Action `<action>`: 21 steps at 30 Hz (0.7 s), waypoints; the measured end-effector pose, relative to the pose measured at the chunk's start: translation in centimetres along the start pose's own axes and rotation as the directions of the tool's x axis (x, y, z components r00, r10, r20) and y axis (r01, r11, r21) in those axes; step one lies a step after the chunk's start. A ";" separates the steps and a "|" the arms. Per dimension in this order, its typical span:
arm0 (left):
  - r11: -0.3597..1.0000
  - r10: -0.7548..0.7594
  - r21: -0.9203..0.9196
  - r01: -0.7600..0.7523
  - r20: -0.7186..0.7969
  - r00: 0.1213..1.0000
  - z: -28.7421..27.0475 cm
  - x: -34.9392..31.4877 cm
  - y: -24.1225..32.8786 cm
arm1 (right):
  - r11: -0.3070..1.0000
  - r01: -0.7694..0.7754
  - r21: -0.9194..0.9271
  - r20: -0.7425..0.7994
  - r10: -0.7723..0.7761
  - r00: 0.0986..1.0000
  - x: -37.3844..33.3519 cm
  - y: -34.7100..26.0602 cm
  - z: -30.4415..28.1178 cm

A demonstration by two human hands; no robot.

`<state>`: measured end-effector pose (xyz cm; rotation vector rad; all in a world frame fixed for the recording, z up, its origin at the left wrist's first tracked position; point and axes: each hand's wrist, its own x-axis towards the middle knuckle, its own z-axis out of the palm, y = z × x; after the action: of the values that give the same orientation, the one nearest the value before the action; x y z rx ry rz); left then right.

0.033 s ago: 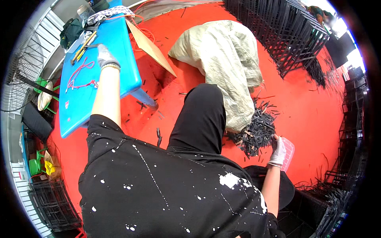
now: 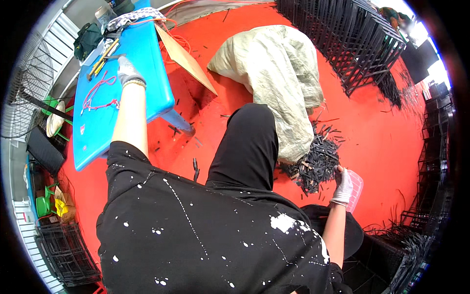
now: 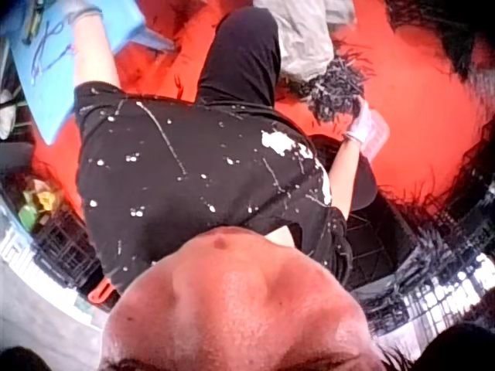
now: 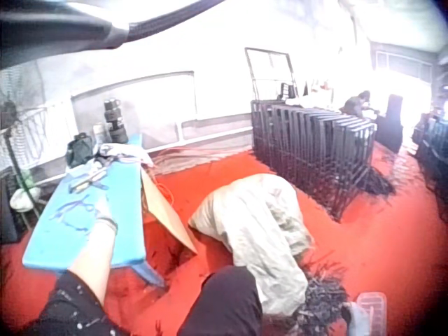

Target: The person sweeps small black debris from a red floor into a clear plastic container using a green dustpan. They then transfer the debris from the container into a large beige sack. The person also moves a stack of black mats to access more debris.

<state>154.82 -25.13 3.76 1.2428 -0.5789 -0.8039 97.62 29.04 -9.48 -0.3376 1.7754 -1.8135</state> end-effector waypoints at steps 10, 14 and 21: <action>0.774 0.615 -0.227 -0.591 0.490 0.618 8.7 -11.3 4.9 | 0.995 -0.069 -0.077 -0.023 0.068 0.997 1.4 1.0 -1.5; 0.960 0.278 -0.229 -0.160 0.837 0.472 16.2 -26.8 2.2 | 0.938 -0.348 0.000 -0.118 0.345 0.931 1.5 1.4 -0.3; 0.980 -0.183 0.185 -0.079 0.983 0.025 19.7 -45.4 -3.3 | 0.868 -0.218 -0.447 0.160 0.317 0.935 2.9 4.3 5.4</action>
<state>111.55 -1.09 7.07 0.5982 -1.8683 -1.7604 99.22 23.15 -13.76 -0.4222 1.9286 -1.1361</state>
